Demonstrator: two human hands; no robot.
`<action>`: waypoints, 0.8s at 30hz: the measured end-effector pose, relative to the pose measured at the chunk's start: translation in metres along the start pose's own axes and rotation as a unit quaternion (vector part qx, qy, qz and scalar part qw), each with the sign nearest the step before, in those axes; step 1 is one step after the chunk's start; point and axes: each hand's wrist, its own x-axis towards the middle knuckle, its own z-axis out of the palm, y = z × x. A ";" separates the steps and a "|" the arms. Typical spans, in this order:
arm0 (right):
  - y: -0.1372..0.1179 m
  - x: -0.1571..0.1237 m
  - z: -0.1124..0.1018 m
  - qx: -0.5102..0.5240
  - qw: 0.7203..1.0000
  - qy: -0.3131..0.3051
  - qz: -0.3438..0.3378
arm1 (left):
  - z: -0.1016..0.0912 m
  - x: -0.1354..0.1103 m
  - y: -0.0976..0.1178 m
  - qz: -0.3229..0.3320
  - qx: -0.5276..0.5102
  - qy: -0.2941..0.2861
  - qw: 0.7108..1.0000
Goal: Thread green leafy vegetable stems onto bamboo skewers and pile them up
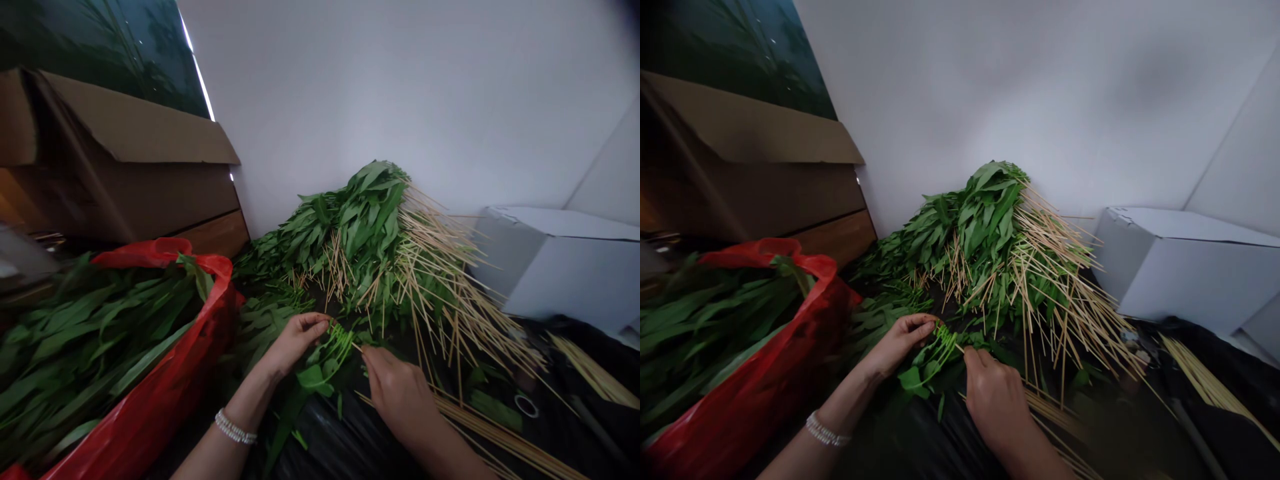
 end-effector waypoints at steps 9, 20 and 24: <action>-0.001 -0.001 -0.001 -0.002 1.000 0.012 0.000 | -0.002 0.001 0.001 0.005 -0.005 0.001 1.000; -0.001 0.000 0.000 0.007 1.000 -0.010 0.012 | -0.002 0.001 -0.002 -0.004 -0.020 -0.008 1.000; -0.001 -0.001 0.001 -0.001 1.000 -0.012 0.012 | -0.003 0.001 -0.002 -0.004 -0.006 -0.002 1.000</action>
